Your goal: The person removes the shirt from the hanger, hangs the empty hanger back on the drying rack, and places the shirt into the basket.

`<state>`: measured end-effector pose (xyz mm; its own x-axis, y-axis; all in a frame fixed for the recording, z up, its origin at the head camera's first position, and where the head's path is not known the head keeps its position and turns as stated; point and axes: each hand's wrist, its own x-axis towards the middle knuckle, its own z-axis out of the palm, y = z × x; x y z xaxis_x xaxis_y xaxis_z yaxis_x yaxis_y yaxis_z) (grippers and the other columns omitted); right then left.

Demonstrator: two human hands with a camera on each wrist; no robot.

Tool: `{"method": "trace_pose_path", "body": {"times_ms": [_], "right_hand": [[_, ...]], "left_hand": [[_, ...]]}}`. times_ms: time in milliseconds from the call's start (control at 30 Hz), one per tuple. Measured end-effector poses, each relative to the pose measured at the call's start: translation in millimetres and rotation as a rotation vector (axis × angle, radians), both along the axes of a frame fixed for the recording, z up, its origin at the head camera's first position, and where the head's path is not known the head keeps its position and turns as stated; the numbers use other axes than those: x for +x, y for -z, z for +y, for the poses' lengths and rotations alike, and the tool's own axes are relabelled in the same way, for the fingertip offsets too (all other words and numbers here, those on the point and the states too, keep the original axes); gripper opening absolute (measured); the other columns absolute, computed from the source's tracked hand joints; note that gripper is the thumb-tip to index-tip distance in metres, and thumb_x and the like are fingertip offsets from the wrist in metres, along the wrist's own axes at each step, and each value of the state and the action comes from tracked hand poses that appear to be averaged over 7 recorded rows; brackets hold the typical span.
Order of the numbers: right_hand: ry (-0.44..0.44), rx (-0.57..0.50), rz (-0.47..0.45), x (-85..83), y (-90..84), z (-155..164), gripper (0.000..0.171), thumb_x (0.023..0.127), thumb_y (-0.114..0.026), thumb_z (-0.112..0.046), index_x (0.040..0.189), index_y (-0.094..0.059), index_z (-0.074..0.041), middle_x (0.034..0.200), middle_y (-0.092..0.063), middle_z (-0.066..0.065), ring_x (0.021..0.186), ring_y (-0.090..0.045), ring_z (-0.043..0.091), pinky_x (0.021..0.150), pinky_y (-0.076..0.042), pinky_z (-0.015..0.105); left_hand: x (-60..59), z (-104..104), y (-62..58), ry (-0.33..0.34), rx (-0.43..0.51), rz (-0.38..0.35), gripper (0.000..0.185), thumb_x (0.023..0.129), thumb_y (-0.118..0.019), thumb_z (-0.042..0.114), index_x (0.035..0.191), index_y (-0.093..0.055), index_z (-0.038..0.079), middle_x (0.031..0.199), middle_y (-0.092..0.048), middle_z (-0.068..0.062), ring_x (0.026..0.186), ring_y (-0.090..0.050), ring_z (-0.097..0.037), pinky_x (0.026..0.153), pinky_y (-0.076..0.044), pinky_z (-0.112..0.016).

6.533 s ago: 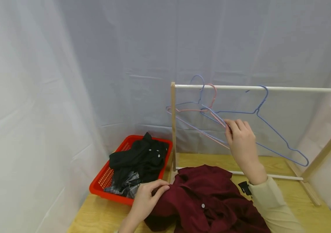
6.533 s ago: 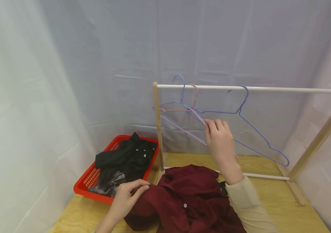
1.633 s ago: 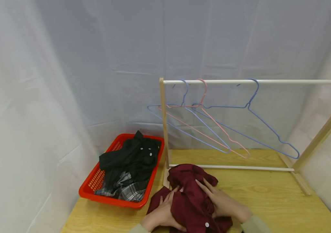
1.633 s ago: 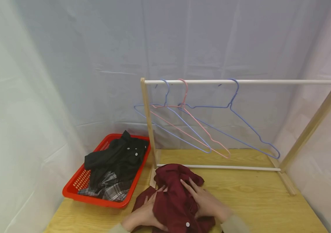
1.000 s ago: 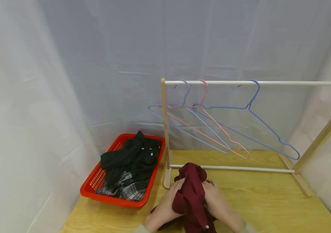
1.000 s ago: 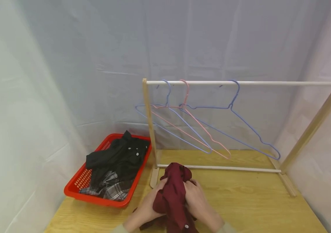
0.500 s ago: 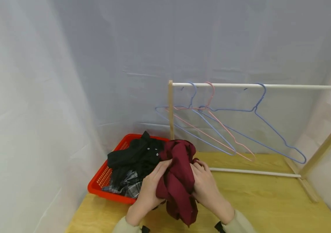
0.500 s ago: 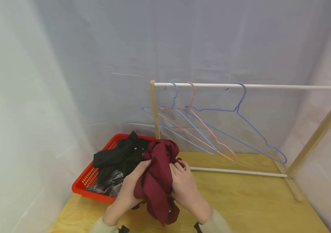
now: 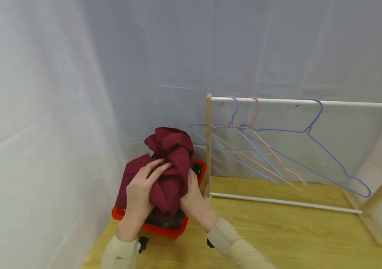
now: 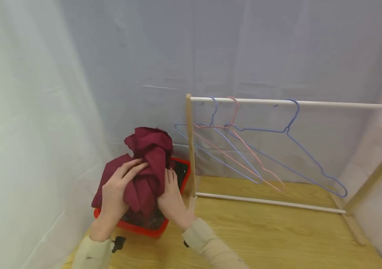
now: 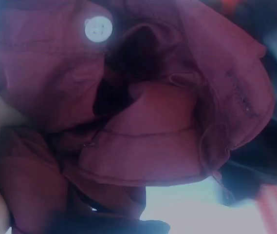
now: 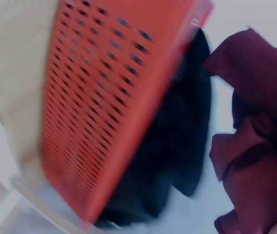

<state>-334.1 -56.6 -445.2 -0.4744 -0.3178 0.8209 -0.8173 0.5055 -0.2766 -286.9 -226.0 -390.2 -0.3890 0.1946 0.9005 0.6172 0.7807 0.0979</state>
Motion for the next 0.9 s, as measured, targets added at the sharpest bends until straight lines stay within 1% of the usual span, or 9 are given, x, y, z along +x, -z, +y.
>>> {"method": "trace_pose_path", "body": {"times_ms": [133,200,267,333,433,533,633,733,900], "right_hand": [[0.126,0.303,0.106,-13.3,32.0,-5,0.061,0.089,-0.073,-0.017,0.136,-0.046,0.01,0.132,-0.048,0.032,0.119,-0.049,0.047,0.101,-0.044,0.059],[0.191,0.47,0.21,-16.3,46.0,-1,0.066,0.079,-0.082,-0.024,0.129,-0.053,0.009,0.126,-0.052,0.03,0.11,-0.053,0.042,0.094,-0.049,0.054],[0.198,0.562,0.208,-16.3,55.8,4,0.074,0.069,-0.088,-0.026,0.127,-0.055,0.005,0.124,-0.054,0.025,0.106,-0.054,0.036,0.088,-0.052,0.048],[0.135,0.578,0.128,-14.2,59.2,10,0.074,0.065,-0.089,-0.023,0.127,-0.056,0.002,0.123,-0.056,0.021,0.106,-0.055,0.033,0.086,-0.052,0.044],[0.051,0.549,-0.02,-9.2,54.7,18,0.065,0.072,-0.085,-0.015,0.128,-0.056,-0.001,0.125,-0.057,0.018,0.111,-0.056,0.033,0.091,-0.051,0.045],[0.094,0.488,-0.116,0.0,41.2,23,0.044,0.085,-0.078,-0.015,0.125,-0.062,-0.005,0.128,-0.06,0.013,0.117,-0.056,0.032,0.093,-0.05,0.048],[0.153,0.348,-0.104,8.2,25.9,22,0.031,0.096,-0.07,-0.019,0.125,-0.066,-0.009,0.127,-0.062,0.01,0.119,-0.057,0.031,0.094,-0.05,0.05],[0.142,0.29,-0.088,15.8,12.8,15,0.043,0.101,-0.063,-0.032,0.14,-0.058,-0.014,0.136,-0.059,0.006,0.129,-0.053,0.03,0.102,-0.046,0.052],[0.177,0.517,-0.115,18.9,11.4,3,0.073,0.099,-0.064,-0.044,0.159,-0.033,-0.018,0.16,-0.038,0.002,0.149,-0.031,0.025,0.109,-0.039,0.058]], "left_hand": [[-13.6,-9,32.5,-0.082,-0.057,-0.172,0.074,0.07,-0.087,-0.004,0.135,-0.065,0.024,0.138,-0.06,-0.002,0.113,-0.063,-0.03,0.076,-0.057,-0.052],[-17.2,-10,49.8,-0.117,-0.099,-0.288,0.077,0.064,-0.09,-0.004,0.133,-0.066,0.019,0.136,-0.061,-0.005,0.107,-0.064,-0.033,0.076,-0.057,-0.053],[-18.1,-9,62.9,-0.139,-0.132,-0.394,0.072,0.064,-0.091,-0.002,0.129,-0.068,0.014,0.133,-0.062,-0.009,0.103,-0.064,-0.036,0.076,-0.056,-0.055],[-18.1,-6,70.5,-0.155,-0.152,-0.462,0.058,0.068,-0.089,0.001,0.123,-0.07,0.011,0.128,-0.065,-0.012,0.098,-0.065,-0.038,0.075,-0.056,-0.056],[-19.9,-1,74.3,-0.191,-0.167,-0.529,0.043,0.074,-0.086,0.004,0.115,-0.073,0.01,0.119,-0.068,-0.012,0.092,-0.067,-0.039,0.07,-0.056,-0.056],[-24.9,3,79.0,-0.25,-0.189,-0.562,0.039,0.075,-0.084,0.005,0.112,-0.075,0.011,0.112,-0.07,-0.011,0.086,-0.067,-0.038,0.064,-0.055,-0.055],[-29.2,3,84.0,-0.304,-0.222,-0.575,0.042,0.073,-0.085,0.004,0.113,-0.074,0.011,0.11,-0.07,-0.012,0.087,-0.066,-0.039,0.063,-0.055,-0.055],[-30.8,0,85.9,-0.308,-0.244,-0.575,0.049,0.073,-0.088,0.006,0.119,-0.072,0.011,0.117,-0.068,-0.013,0.095,-0.064,-0.041,0.069,-0.055,-0.057],[-25.1,-10,85.6,-0.224,-0.291,-0.591,0.068,0.071,-0.09,0.005,0.133,-0.062,0.006,0.135,-0.059,-0.018,0.115,-0.059,-0.045,0.086,-0.052,-0.062]]}}
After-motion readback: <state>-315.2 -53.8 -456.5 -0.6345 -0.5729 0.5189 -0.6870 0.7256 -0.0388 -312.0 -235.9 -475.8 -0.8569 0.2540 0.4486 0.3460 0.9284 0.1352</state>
